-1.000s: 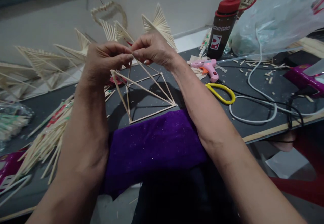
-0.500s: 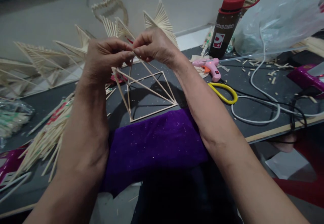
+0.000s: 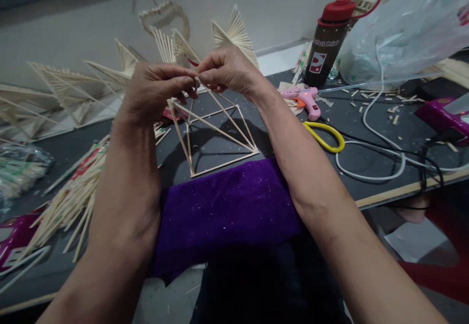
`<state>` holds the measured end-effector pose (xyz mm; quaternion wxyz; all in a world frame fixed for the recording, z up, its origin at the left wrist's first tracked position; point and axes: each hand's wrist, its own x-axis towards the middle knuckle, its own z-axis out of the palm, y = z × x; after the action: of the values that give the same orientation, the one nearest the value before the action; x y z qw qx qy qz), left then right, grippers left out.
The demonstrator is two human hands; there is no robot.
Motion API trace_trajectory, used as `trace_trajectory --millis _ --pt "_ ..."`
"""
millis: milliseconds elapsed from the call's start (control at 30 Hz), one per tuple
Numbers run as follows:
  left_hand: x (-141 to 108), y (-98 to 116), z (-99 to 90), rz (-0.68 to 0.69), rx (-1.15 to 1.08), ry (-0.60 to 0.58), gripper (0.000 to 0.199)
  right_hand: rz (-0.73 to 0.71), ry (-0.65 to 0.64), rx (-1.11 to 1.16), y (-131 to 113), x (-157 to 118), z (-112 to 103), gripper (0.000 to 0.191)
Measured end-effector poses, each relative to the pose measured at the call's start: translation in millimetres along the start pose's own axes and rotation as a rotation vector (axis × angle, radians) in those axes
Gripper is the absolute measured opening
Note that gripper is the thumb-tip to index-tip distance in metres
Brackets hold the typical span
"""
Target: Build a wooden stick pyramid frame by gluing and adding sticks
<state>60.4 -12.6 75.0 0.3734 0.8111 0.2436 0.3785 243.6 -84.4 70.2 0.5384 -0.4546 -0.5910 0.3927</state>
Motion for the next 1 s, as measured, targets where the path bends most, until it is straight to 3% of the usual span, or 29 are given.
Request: trace_trajectory --millis 167,333,567,667,800,867,933,1000 --pt "-2.4 1.4 -4.7 -0.061 -0.008 0.021 0.014 -0.026 -0.001 0.031 2.4 2.9 -0.5 0.01" --pt "-7.2 6.2 -7.1 -0.116 0.027 0.071 0.018 0.045 0.026 0.019 5.9 6.9 -1.4 0.014" --pt "-1.0 2.1 -12.4 -0.144 0.038 0.122 0.015 0.052 0.373 -0.088 7.4 14.9 -8.1 0.017" --pt "-0.9 4.6 -13.9 -0.137 0.052 0.158 0.013 0.014 0.427 -0.084 4.5 17.0 -12.4 0.018" --pt "-9.3 8.5 -13.6 -0.155 0.062 0.214 0.014 -0.003 0.39 -0.117 -8.4 12.9 -11.4 0.021" --pt "-17.2 8.3 -15.2 -0.177 0.073 0.251 0.03 -0.045 0.346 -0.099 -18.4 6.8 -8.0 0.023" --pt "-27.7 8.0 -18.7 -0.187 0.068 0.287 0.045 -0.131 0.255 -0.086 -29.5 -1.2 -3.9 0.022" --pt "-40.4 9.7 -22.4 -0.183 0.027 0.269 0.048 -0.198 0.125 -0.145 -39.9 -9.5 -0.2 0.02"
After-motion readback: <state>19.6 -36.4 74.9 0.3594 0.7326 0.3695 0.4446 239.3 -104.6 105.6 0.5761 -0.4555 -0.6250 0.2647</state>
